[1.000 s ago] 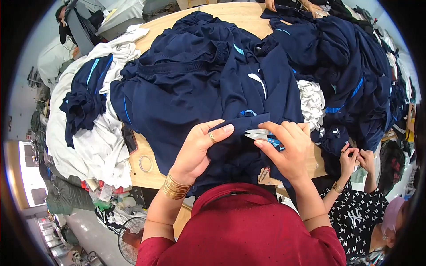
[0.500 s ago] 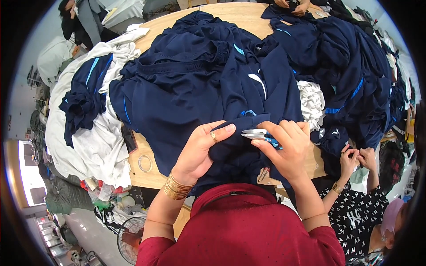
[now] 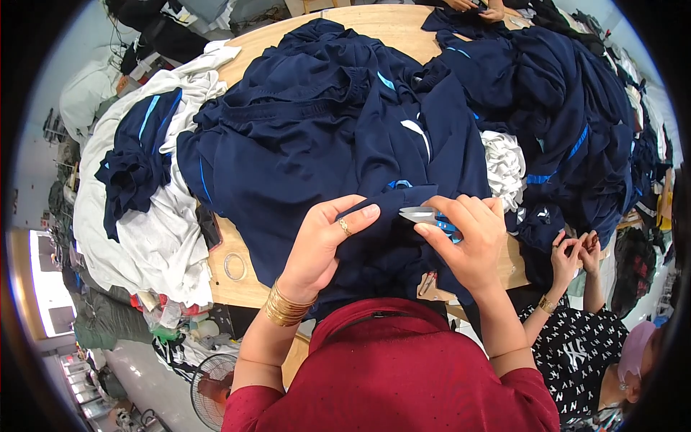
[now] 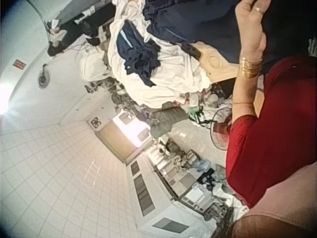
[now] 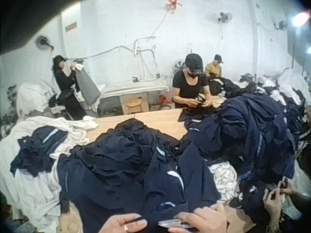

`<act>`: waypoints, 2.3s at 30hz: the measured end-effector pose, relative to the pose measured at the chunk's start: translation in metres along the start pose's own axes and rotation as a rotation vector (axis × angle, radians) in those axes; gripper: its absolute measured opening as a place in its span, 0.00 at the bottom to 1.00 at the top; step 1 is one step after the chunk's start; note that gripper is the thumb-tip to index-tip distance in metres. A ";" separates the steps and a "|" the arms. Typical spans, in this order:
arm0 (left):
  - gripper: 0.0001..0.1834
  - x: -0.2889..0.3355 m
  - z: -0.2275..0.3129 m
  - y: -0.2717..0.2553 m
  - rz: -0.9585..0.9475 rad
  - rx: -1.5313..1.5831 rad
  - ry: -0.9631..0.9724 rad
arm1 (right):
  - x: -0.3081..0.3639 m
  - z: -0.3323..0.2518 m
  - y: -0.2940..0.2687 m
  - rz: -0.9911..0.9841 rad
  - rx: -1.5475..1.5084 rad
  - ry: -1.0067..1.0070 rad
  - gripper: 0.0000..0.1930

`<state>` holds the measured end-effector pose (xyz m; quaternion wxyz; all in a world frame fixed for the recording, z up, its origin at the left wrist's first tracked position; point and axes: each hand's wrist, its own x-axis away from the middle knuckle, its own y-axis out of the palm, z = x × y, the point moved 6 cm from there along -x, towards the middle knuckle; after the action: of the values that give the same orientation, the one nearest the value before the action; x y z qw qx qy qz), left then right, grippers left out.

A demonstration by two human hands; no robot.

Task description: Trimming loose threads from navy blue and white garments using specialized thread nippers.

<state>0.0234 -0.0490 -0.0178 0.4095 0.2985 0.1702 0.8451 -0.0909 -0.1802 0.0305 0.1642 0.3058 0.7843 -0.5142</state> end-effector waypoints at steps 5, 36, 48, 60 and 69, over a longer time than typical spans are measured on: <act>0.08 0.003 0.009 0.003 0.003 -0.159 0.095 | 0.000 0.002 0.002 -0.038 -0.011 0.016 0.16; 0.09 0.037 0.054 -0.019 0.483 -1.514 0.757 | -0.003 0.016 0.048 -0.110 -0.666 0.292 0.10; 0.10 0.004 -0.032 -0.040 0.082 0.284 0.148 | 0.022 -0.035 0.042 -0.092 -0.254 -0.351 0.21; 0.19 0.019 -0.027 -0.031 0.147 0.132 0.230 | 0.028 -0.024 0.035 0.061 -0.318 -0.231 0.18; 0.23 0.025 -0.017 -0.025 0.178 0.038 0.333 | 0.029 -0.030 0.038 0.014 -0.387 -0.172 0.13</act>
<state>0.0151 -0.0153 -0.0349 0.2938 0.1759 0.2246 0.9123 -0.0864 -0.1329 -0.0005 0.2896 0.2291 0.8494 -0.3770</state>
